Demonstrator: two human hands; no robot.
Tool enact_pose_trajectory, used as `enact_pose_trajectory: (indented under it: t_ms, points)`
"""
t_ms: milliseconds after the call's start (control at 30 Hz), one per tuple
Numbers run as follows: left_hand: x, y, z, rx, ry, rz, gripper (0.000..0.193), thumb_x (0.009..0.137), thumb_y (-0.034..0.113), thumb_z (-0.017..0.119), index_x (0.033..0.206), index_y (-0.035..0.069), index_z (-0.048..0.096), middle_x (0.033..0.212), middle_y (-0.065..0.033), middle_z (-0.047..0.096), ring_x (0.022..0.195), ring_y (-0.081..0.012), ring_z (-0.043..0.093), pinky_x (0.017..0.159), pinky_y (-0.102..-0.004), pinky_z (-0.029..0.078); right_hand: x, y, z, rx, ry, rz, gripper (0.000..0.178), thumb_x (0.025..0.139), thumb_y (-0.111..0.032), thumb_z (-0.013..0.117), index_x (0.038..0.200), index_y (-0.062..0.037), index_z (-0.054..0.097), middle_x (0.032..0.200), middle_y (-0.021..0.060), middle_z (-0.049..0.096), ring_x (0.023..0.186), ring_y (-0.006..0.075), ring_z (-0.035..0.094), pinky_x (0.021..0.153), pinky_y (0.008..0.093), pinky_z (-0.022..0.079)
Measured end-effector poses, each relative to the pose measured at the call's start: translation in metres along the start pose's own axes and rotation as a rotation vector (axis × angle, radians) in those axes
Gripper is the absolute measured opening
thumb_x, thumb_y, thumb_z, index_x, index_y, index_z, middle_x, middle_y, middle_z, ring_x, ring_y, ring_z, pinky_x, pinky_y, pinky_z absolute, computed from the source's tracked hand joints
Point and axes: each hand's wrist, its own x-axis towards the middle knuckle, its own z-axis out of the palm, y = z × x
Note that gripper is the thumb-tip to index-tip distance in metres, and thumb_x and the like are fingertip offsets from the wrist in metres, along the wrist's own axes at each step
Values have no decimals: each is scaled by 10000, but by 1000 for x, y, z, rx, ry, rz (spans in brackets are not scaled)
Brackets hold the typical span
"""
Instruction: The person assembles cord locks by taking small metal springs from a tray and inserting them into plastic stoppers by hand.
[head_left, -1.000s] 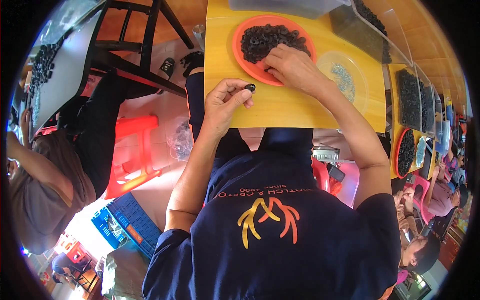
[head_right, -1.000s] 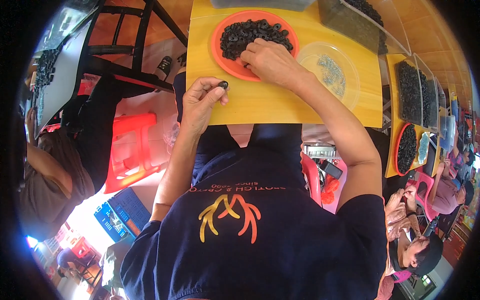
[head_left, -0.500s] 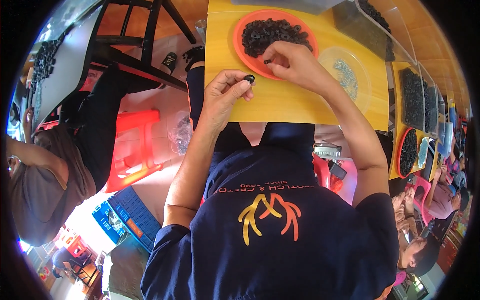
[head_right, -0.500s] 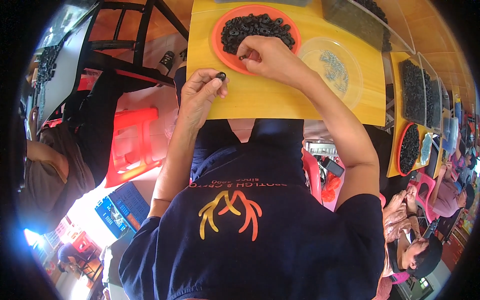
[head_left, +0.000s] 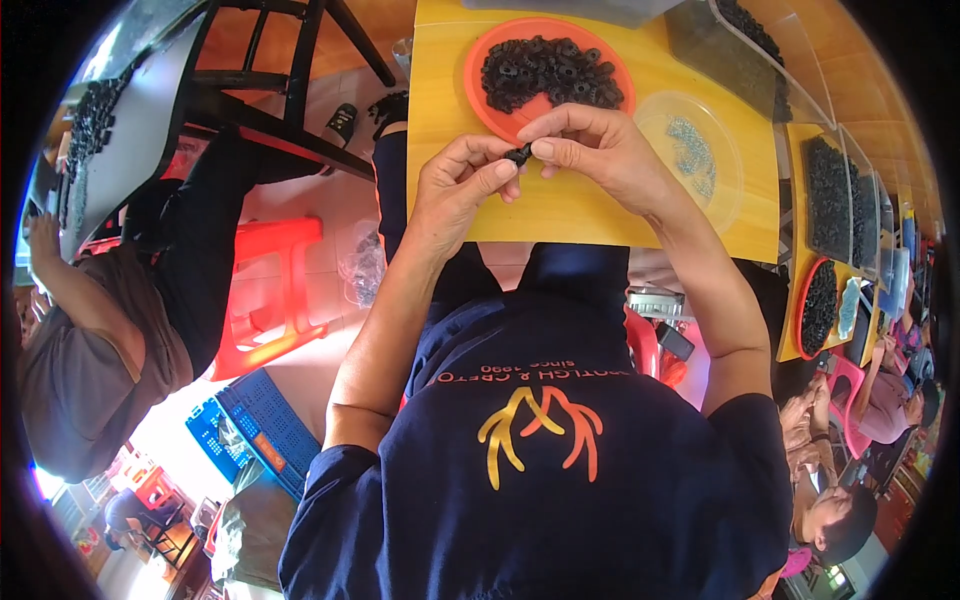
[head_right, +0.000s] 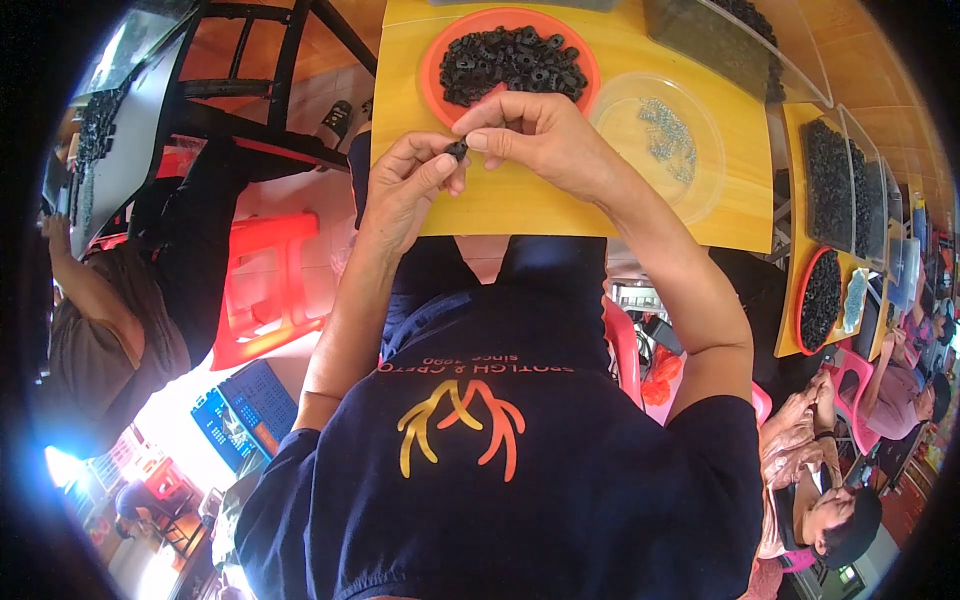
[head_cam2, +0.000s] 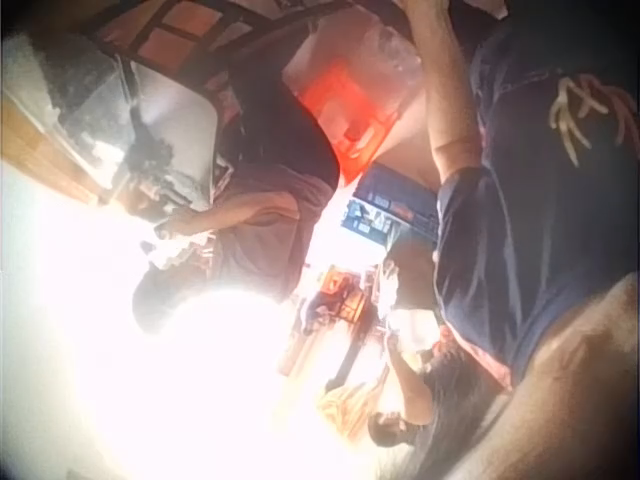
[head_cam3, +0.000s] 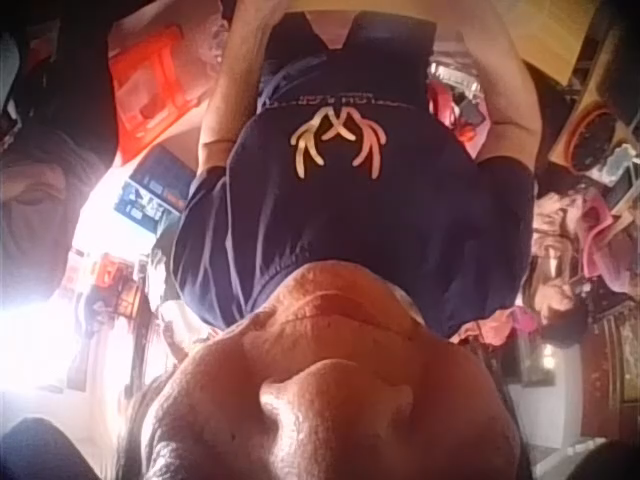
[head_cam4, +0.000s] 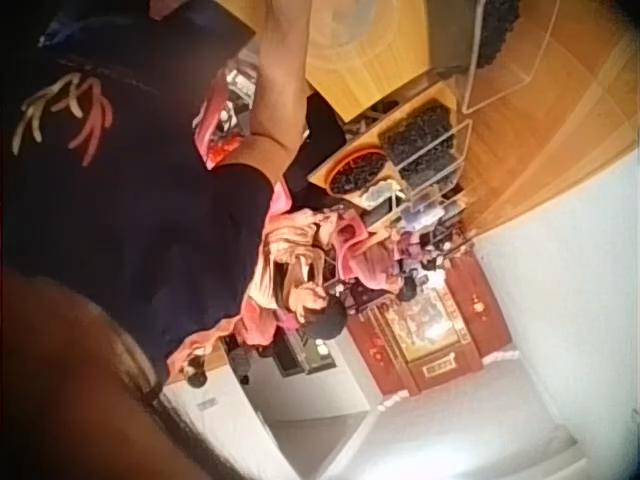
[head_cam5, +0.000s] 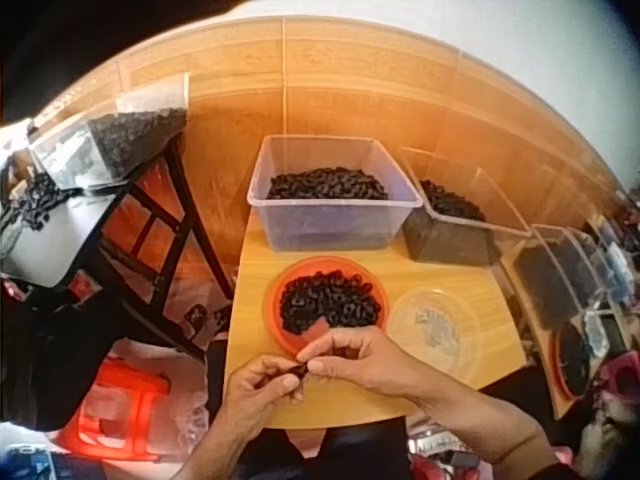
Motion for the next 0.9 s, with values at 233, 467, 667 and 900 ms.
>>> enact_pose_trajectory:
  t_ms: [233, 467, 667, 900]
  points:
    - [2, -5, 3, 47, 16, 24, 154, 901, 51, 666, 1046, 9, 635, 832, -59, 659, 739, -126, 625, 683, -258, 516, -8, -2, 9, -297, 122, -74, 164, 910, -122, 657, 1020, -3, 680, 887, 37, 660, 778, 95, 610, 710, 250, 499]
    - [4, -2, 8, 119, -1, 13, 150, 892, 39, 675, 1036, 14, 645, 854, -55, 666, 740, -114, 626, 685, -250, 517, -12, -17, 4, -524, 61, -85, 170, 901, -120, 636, 1007, 9, 608, 841, 96, 638, 758, 196, 634, 693, 327, 498]
    - [2, 2, 12, 181, -53, 7, 142, 894, 55, 681, 1026, 17, 646, 840, -42, 667, 732, -101, 623, 680, -244, 514, -13, -37, -3, -988, -256, 34, 270, 975, -252, 484, 914, -3, 567, 820, 195, 623, 789, 381, 613, 693, 476, 470]
    - [2, 4, 18, 254, -35, -1, 118, 894, 54, 680, 998, 13, 644, 807, -23, 654, 708, -83, 607, 656, -233, 501, -24, -30, 8, -1096, -127, -39, 293, 970, -254, 496, 843, -4, 582, 761, 198, 623, 752, 409, 610, 658, 502, 463]
